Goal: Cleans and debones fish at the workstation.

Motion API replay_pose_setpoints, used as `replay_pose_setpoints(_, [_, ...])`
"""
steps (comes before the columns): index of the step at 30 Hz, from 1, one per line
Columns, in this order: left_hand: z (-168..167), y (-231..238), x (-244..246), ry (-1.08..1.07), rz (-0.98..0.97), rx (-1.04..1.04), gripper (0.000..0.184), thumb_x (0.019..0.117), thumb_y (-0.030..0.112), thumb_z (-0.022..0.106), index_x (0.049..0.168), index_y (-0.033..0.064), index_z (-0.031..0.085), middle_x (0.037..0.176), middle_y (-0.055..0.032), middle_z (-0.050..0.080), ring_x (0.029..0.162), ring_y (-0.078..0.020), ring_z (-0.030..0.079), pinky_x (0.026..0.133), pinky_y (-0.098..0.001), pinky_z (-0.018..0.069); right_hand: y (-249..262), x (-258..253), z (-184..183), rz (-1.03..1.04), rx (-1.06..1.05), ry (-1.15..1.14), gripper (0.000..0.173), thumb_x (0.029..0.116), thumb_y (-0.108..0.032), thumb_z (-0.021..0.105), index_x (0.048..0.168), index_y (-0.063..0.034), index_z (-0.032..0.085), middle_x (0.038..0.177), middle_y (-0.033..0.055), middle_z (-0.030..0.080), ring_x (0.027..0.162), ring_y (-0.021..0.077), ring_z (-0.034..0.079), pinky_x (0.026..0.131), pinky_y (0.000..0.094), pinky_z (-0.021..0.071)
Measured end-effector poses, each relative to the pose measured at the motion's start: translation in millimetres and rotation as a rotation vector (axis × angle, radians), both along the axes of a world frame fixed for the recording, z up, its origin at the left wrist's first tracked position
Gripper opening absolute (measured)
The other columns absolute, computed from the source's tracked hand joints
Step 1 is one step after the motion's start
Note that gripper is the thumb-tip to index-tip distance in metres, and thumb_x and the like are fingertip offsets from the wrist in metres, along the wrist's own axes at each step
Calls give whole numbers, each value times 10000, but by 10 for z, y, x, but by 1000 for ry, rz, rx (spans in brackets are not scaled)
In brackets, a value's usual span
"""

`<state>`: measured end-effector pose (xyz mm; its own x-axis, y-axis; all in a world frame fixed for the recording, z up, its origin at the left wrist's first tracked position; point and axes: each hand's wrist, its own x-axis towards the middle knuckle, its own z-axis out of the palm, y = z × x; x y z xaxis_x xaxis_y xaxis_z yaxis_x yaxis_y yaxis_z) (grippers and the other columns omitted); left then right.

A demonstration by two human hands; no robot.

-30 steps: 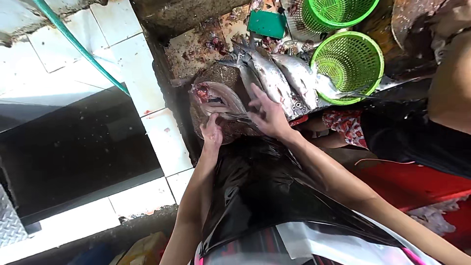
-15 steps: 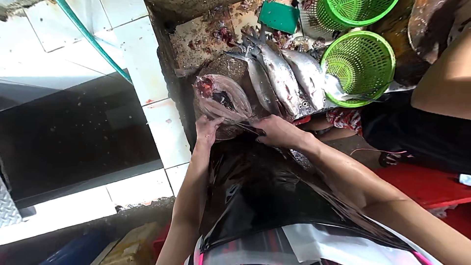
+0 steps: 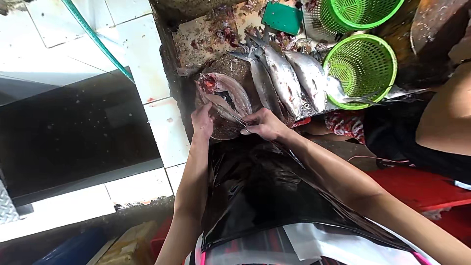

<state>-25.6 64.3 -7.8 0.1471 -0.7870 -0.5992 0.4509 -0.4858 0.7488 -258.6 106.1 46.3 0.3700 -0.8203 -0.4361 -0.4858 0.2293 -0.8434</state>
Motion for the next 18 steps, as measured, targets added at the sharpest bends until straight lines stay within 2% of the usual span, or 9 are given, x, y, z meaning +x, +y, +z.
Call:
replay_pose_setpoints(4, [-19,6,4,34,-23,-84,146,1015,83,577,1106,-20,626,1000,-120,696,892,-222,702,835,-414,611,-122,73,-124,49,-44,58,372,781,-432,762,1070,-202,806,772,-25,725,689,115,667,684,475,572])
replay_pose_setpoints(7, [-40,-27,8,52,-52,-107,175,1016,67,555,1147,-28,623,1002,-122,702,884,-217,704,826,-409,610,-155,148,-186,-15,-35,-45,348,835,-330,772,1129,-146,790,855,6,763,750,109,710,756,428,612])
replay_pose_setpoints(9, [-46,-48,18,50,-87,-90,212,1000,95,624,1173,-28,638,1014,-127,712,885,-217,709,827,-410,612,-160,209,-181,-1,-63,-25,305,844,-314,771,1097,-147,797,866,6,772,762,106,723,767,425,619])
replay_pose_setpoints(12, [-64,-91,40,21,-134,-52,165,945,96,702,1063,-12,662,964,-112,715,838,-206,702,788,-399,611,-174,236,-133,140,-116,153,247,823,-329,801,1021,-181,800,838,6,753,755,152,708,756,493,592])
replay_pose_setpoints(13, [-77,-91,41,9,-150,-54,127,924,66,711,1006,-6,647,938,-111,714,818,-207,704,765,-398,614,-177,215,-81,184,-97,193,299,815,-314,824,1084,-186,794,895,22,763,811,179,719,802,515,590])
replay_pose_setpoints(14, [-82,-84,34,12,-159,-57,114,914,44,709,982,-5,632,925,-111,712,800,-208,705,743,-395,617,-176,167,-4,194,-64,183,426,809,-278,848,1214,-180,759,993,44,771,890,203,729,858,519,587])
replay_pose_setpoints(16, [-62,-47,-25,61,-95,-27,107,913,32,688,995,5,624,883,-98,693,736,-195,683,679,-373,610,-153,-36,188,94,61,-130,796,825,-103,824,1541,-109,476,1274,125,706,1045,246,737,924,449,627])
replay_pose_setpoints(17, [-36,-32,-78,110,-28,17,112,925,37,655,1027,18,616,871,-90,676,725,-188,667,672,-367,601,-125,-147,261,-12,141,-372,878,846,-72,751,1612,-96,324,1377,178,637,1108,294,714,943,449,622])
replay_pose_setpoints(18, [-6,-32,-140,182,42,71,134,949,53,610,1081,39,593,894,-86,654,750,-189,651,697,-370,588,-98,-216,298,-138,184,-561,914,862,-180,680,1646,-127,213,1449,195,580,1160,319,684,945,458,605])
